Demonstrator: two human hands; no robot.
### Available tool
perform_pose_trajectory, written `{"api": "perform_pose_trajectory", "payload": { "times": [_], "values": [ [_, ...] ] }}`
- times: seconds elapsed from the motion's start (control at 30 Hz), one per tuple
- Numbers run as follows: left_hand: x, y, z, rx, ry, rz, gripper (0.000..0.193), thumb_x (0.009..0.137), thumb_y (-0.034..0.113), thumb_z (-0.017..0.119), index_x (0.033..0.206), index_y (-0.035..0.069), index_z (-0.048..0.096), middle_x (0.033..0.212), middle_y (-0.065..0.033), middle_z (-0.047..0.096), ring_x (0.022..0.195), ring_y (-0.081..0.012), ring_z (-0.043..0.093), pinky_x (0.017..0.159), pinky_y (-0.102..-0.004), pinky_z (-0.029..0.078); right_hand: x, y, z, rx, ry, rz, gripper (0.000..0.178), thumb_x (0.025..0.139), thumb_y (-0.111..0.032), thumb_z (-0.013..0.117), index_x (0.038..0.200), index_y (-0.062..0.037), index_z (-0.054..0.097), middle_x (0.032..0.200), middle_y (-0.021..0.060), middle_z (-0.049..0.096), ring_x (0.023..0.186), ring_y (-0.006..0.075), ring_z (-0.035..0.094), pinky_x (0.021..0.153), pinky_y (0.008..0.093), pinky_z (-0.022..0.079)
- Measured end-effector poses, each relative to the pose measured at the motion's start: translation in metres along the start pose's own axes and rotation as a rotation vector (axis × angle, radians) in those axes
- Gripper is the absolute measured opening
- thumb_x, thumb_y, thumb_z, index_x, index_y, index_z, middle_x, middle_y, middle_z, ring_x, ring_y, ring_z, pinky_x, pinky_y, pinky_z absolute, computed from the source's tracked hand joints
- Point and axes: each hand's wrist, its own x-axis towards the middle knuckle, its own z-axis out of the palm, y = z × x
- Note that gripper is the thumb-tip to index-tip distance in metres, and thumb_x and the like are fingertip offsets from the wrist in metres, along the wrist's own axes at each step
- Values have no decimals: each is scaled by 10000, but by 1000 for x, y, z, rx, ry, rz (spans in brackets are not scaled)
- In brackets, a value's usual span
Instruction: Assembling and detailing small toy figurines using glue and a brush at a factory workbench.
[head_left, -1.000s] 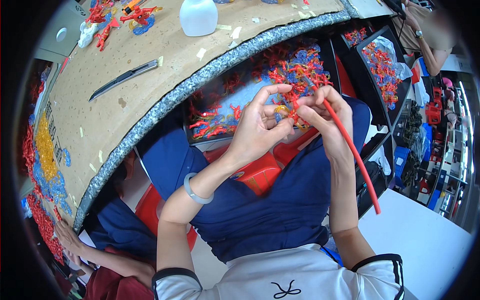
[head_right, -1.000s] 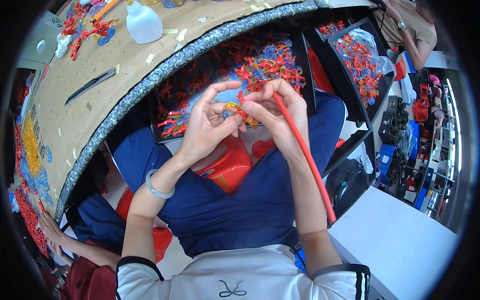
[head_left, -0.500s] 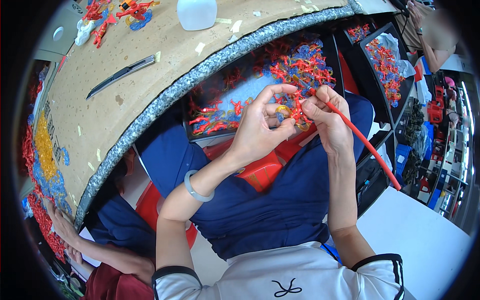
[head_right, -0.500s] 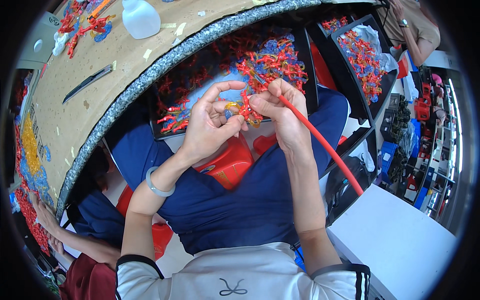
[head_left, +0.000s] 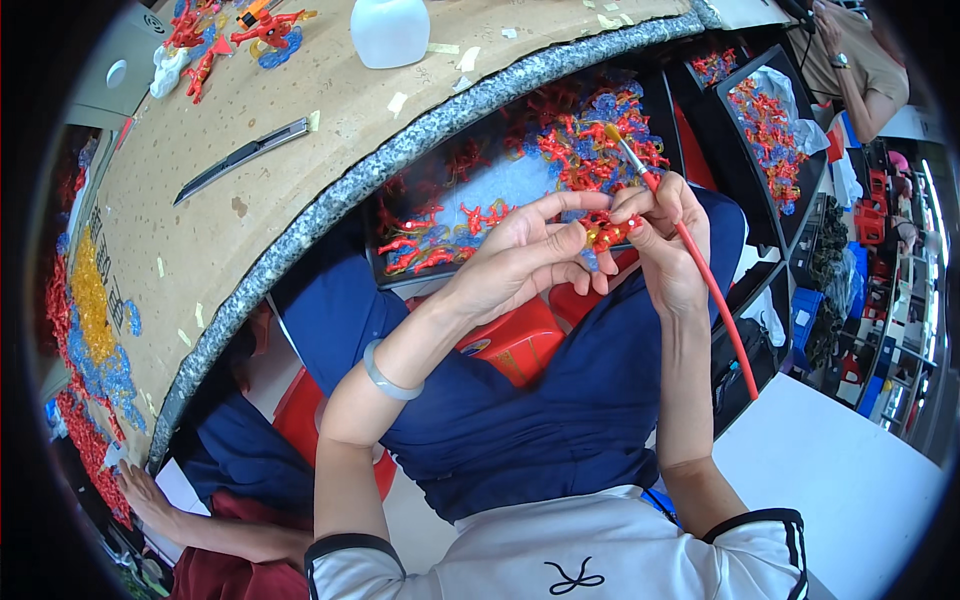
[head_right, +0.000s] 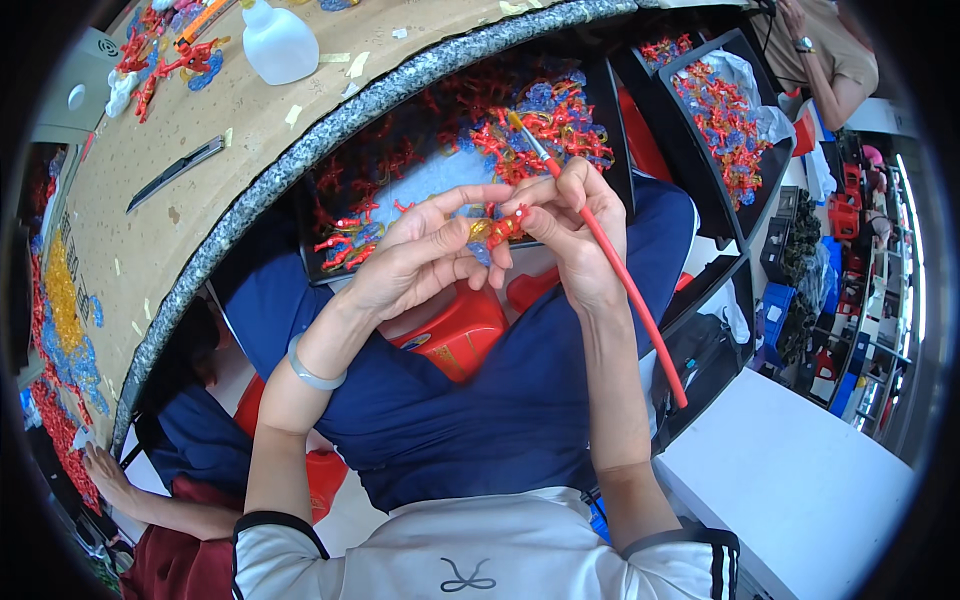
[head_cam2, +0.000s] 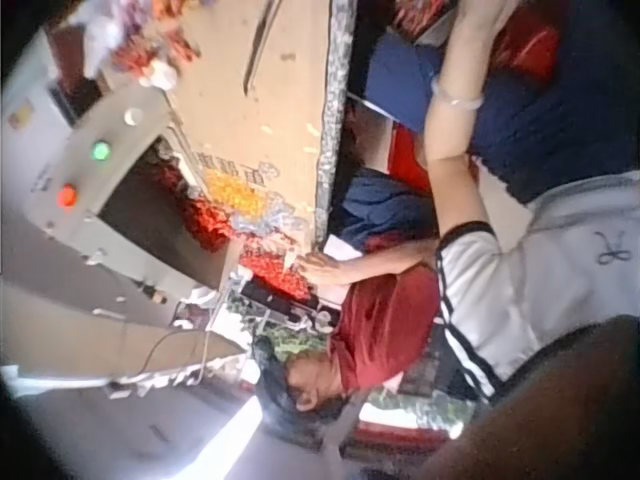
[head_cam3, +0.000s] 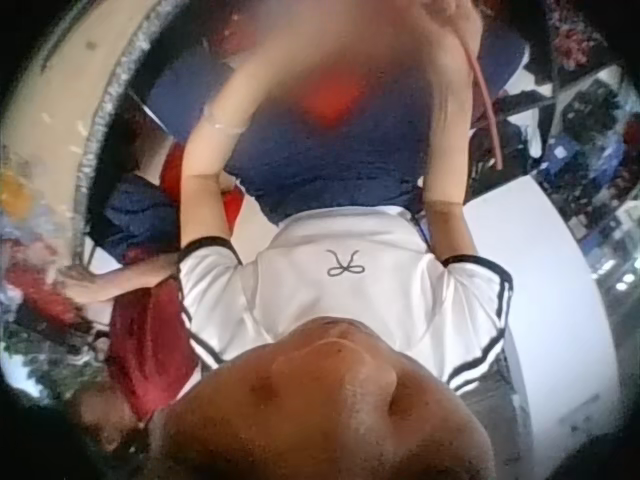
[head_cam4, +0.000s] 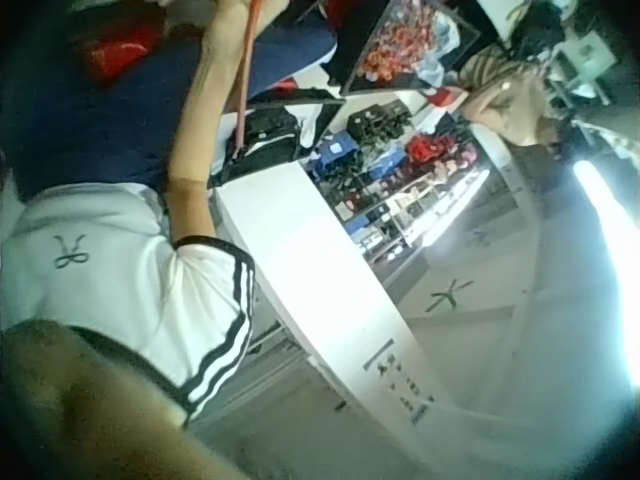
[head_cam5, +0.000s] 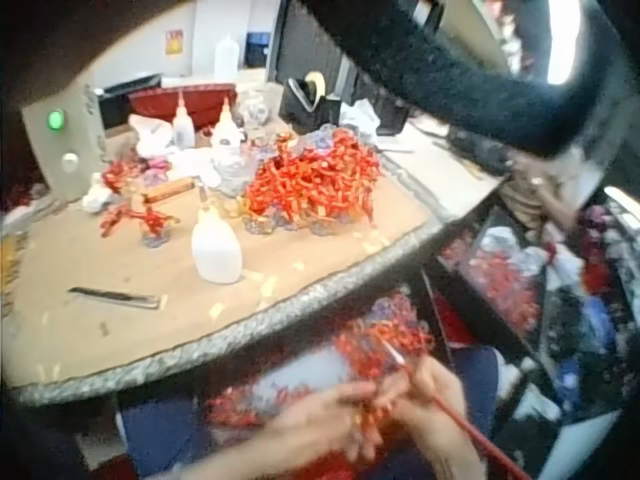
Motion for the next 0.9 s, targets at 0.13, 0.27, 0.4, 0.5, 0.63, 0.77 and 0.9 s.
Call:
{"api": "perform_pose_trajectory", "payload": {
  "times": [0.13,0.27,0.4,0.5,0.63,0.77,0.9],
  "values": [
    [2,-2,-4,140,22,60,531,933,242,585,1349,-8,371,928,-145,631,849,-216,657,689,-251,515,-1,-5,4,-135,40,13,344,803,88,657,806,-99,369,950,212,675,825,173,660,751,264,531],
    [3,-3,-7,151,32,99,618,893,243,645,1370,-19,352,930,-149,651,851,-209,665,685,-246,515,-7,-15,18,-246,47,-20,306,829,81,630,798,-82,374,954,245,669,838,179,661,761,266,530],
    [1,-3,2,114,50,110,574,893,152,645,1351,-47,362,937,-160,667,784,-164,662,695,-247,530,-8,-10,19,-386,170,-98,291,841,80,613,793,-76,372,946,253,667,866,185,661,757,254,528],
    [-1,-5,10,203,32,121,649,858,192,689,1362,-46,355,953,-145,655,870,-215,663,715,-252,515,-7,-9,13,-313,255,-101,287,847,68,615,793,-75,372,943,237,673,886,184,659,766,251,520],
    [1,-5,8,166,94,176,656,845,165,702,1362,-43,355,974,-142,652,879,-214,662,729,-250,514,-9,-9,16,-349,175,-165,286,857,41,621,810,-77,365,1022,251,654,949,196,646,741,263,531],
    [3,-9,3,164,130,238,589,857,155,693,1324,-20,379,979,-115,660,859,-144,657,734,-226,515,-17,-12,32,-356,118,-160,297,852,43,629,826,-71,356,1099,282,619,997,201,627,658,252,544],
    [1,-12,10,300,145,283,564,849,109,695,1308,-14,391,979,-91,642,893,-122,639,750,-212,512,-16,-5,29,-405,134,-236,298,855,40,625,822,-57,345,1123,302,597,919,180,641,633,232,540]
  ]
}}
